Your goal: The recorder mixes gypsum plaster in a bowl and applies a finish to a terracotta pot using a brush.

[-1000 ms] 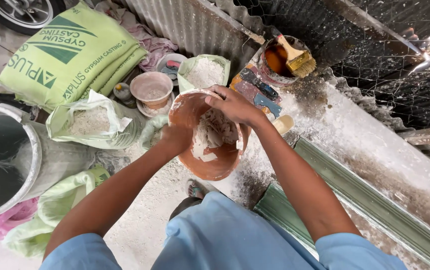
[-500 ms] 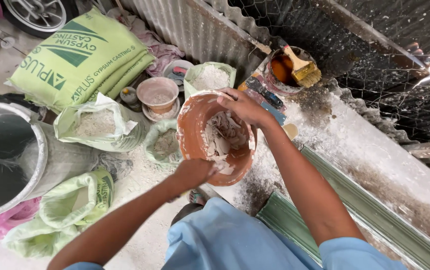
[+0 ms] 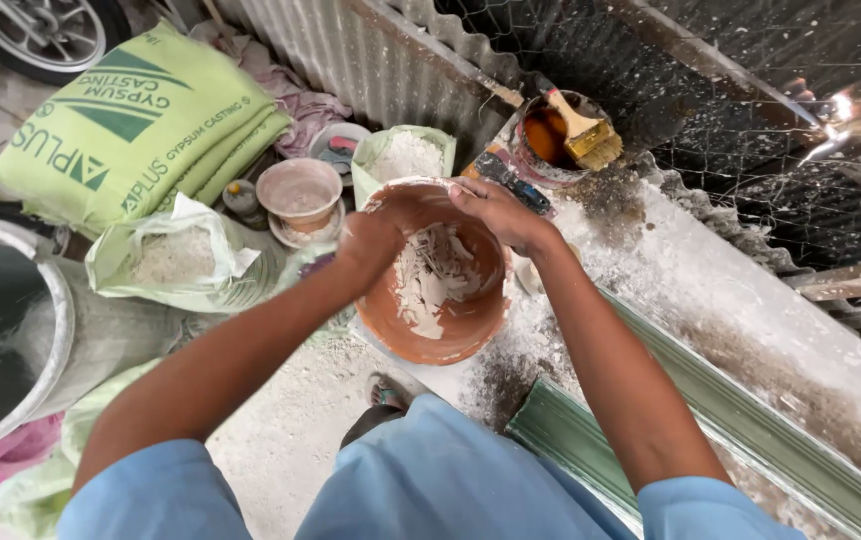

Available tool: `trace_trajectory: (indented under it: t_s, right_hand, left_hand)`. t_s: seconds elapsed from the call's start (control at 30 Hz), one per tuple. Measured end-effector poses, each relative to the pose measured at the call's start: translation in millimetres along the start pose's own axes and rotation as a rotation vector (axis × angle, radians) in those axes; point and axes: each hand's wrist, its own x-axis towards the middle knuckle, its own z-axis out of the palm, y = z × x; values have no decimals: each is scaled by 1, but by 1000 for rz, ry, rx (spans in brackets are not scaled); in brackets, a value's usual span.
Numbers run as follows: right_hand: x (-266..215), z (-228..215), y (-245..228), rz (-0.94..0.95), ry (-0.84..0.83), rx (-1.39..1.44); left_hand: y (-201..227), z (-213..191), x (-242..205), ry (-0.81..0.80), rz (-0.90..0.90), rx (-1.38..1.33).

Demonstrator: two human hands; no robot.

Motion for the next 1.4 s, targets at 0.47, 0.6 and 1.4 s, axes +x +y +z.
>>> trace_trajectory:
  t_s: [0.47, 0.6, 1.4]
  right_hand:
    - [8, 2, -1, 20, -75, 56]
    - [15, -6, -1, 40, 9, -20]
    - [-3, 16, -9, -40, -45, 3]
  left_hand:
    - [-2, -53, -2, 649, 293, 323]
    - [-6, -34, -1, 62, -48, 45]
    - [1, -40, 21, -20, -74, -1184]
